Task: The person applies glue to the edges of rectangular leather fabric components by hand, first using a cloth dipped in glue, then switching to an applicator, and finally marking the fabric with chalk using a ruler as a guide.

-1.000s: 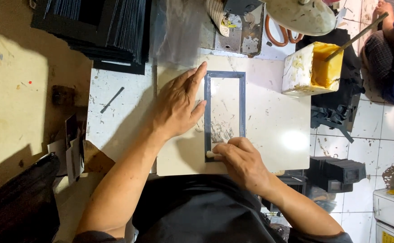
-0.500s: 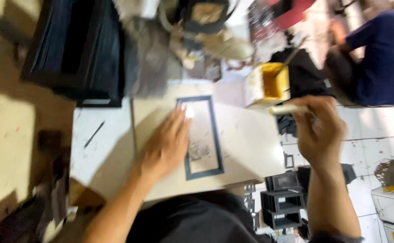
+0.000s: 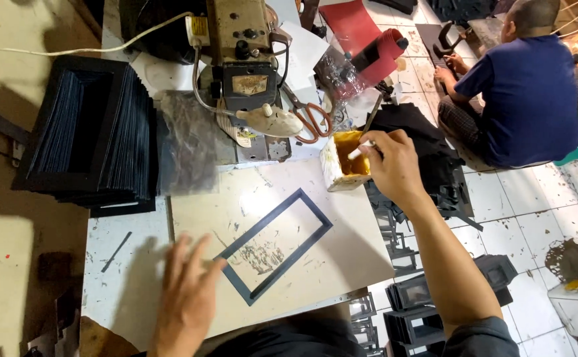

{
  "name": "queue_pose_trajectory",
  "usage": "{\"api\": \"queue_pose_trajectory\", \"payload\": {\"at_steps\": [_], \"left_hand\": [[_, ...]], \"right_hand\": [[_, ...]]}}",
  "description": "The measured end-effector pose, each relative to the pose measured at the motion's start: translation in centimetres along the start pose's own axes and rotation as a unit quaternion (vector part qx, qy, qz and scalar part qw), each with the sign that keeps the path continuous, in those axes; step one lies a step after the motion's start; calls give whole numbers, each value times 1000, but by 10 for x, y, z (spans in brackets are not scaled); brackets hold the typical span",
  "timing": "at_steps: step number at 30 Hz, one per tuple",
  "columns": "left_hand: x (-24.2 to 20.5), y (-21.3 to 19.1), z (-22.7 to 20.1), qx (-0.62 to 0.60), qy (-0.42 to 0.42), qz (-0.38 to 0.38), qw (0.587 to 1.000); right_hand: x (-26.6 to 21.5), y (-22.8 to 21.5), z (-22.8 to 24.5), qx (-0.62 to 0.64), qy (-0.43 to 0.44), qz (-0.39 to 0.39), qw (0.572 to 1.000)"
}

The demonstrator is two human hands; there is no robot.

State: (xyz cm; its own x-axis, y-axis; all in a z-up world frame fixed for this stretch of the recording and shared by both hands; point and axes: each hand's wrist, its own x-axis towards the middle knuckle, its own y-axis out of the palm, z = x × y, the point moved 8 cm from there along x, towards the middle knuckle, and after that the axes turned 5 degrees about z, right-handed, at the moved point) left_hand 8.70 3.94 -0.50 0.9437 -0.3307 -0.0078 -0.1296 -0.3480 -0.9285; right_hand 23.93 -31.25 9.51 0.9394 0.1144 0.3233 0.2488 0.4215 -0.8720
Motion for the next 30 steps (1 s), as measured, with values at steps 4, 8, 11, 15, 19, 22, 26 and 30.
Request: {"api": "queue_pose_trajectory", "payload": {"at_steps": [4,8,11,15,19,22,26,30], "left_hand": [[-6,3,8,27,-88,-39,995],[-11,13,9,-21,-86,-95,992],[-2,7,11,-48,-43,-122,990],[25,-14,13,-95,33,-123,987],[34,-7,30,-115,28,-117,986],[43,1,41,-137,22,-124,983],[46,-4,42,-159,26,-152,975],[46,-7,42,-157,29,-153,975]], "right_hand": [[0,0,3,2,-20,-8,1000],[1,-10,4,37,-3,32,999],[0,-14,-12,108,39,50,992],[-1,4,-39,207,47,119,970],[-32,3,32,154,77,221,960],[-51,11,106,283,-3,222,933],[-60,57,172,234,-135,148,951],[-65,110,188,239,-98,166,952]]}}
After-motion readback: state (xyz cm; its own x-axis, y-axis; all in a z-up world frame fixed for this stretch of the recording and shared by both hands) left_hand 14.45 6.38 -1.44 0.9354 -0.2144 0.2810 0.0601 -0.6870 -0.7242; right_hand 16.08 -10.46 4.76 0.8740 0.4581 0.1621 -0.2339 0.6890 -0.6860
